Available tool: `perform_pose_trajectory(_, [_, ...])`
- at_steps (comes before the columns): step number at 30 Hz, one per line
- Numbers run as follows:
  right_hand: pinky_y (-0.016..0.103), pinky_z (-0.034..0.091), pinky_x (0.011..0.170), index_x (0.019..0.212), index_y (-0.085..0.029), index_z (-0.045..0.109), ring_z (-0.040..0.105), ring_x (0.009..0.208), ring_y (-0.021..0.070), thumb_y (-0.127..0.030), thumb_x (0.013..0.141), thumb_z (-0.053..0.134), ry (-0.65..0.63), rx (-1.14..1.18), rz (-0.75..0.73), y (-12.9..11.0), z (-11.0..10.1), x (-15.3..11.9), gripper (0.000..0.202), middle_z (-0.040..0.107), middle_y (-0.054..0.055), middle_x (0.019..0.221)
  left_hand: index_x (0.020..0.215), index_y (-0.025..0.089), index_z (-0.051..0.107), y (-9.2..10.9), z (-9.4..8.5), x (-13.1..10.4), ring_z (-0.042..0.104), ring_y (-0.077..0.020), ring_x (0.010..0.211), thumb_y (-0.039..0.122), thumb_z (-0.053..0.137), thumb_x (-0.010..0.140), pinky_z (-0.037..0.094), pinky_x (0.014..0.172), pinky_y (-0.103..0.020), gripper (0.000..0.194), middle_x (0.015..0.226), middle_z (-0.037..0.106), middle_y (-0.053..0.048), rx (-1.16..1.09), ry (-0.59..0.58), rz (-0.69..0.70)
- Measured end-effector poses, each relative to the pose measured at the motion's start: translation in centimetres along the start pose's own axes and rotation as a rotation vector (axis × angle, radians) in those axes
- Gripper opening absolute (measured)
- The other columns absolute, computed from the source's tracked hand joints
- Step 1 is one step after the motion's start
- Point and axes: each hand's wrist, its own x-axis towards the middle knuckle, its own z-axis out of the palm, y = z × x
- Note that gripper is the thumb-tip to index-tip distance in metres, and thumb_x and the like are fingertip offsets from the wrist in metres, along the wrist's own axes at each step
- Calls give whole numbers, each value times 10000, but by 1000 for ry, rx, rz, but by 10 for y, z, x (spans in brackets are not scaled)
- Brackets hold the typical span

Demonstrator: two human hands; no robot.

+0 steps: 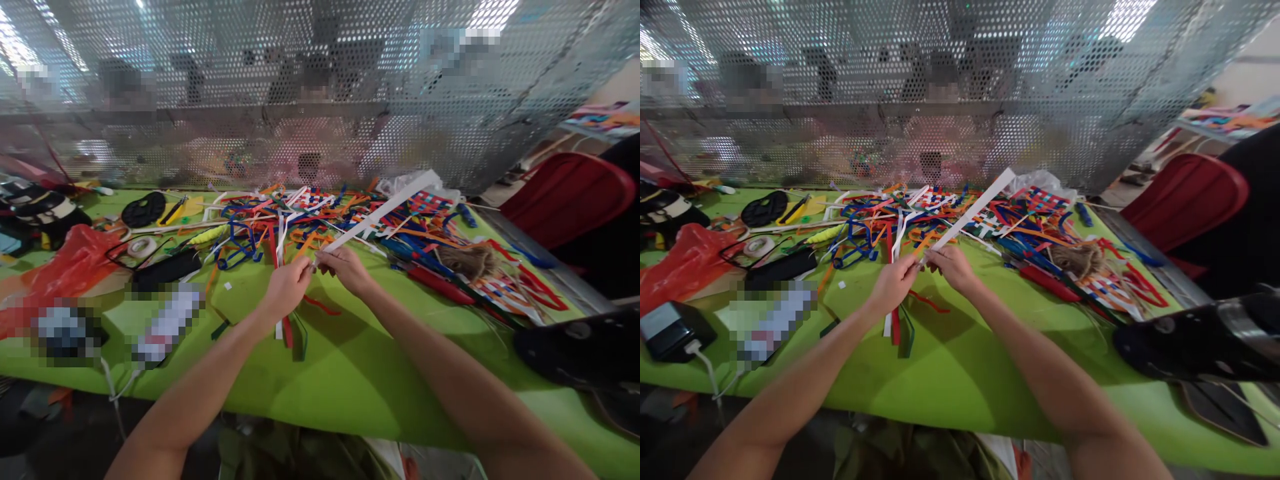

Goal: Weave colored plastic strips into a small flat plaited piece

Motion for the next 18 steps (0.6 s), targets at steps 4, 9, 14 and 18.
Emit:
perform_pose_trajectory(4, [254,352,466,620,-191,629,463,480,102,-617,744,685,163,113,-6,0,-9,4,447,593,8,552,760,213,509,2,-3,-1,418,-122,572,234,481,936,269,574,-241,180,613,442,49,-88,-69,-32])
perform_pose_trajectory(9, [246,353,467,658,-208,618,439,486,96,-604,745,709,347,262,-40,-5,-29,7,415,605,9,599,837,205,598,-3,-3,-1,465,-123,518,308,481,942,324,552,-240,188,568,507,60,-177,-311,-112])
perform_pose_trajectory(14, [247,296,426,690,-210,614,410,459,99,-602,780,677,196,286,16,-15,-21,0,406,631,19,588,878,191,658,-13,-6,3,660,-183,825,440,527,948,476,791,-280,290,847,715,-29,-369,-307,-63])
perform_pose_trajectory(18, [243,250,419,690,-192,623,380,421,90,-538,853,602,-49,167,68,-22,1,-11,383,603,8,517,1028,198,659,-14,-13,8,627,-181,918,486,528,956,474,826,-270,325,959,689,-39,-492,-41,-59])
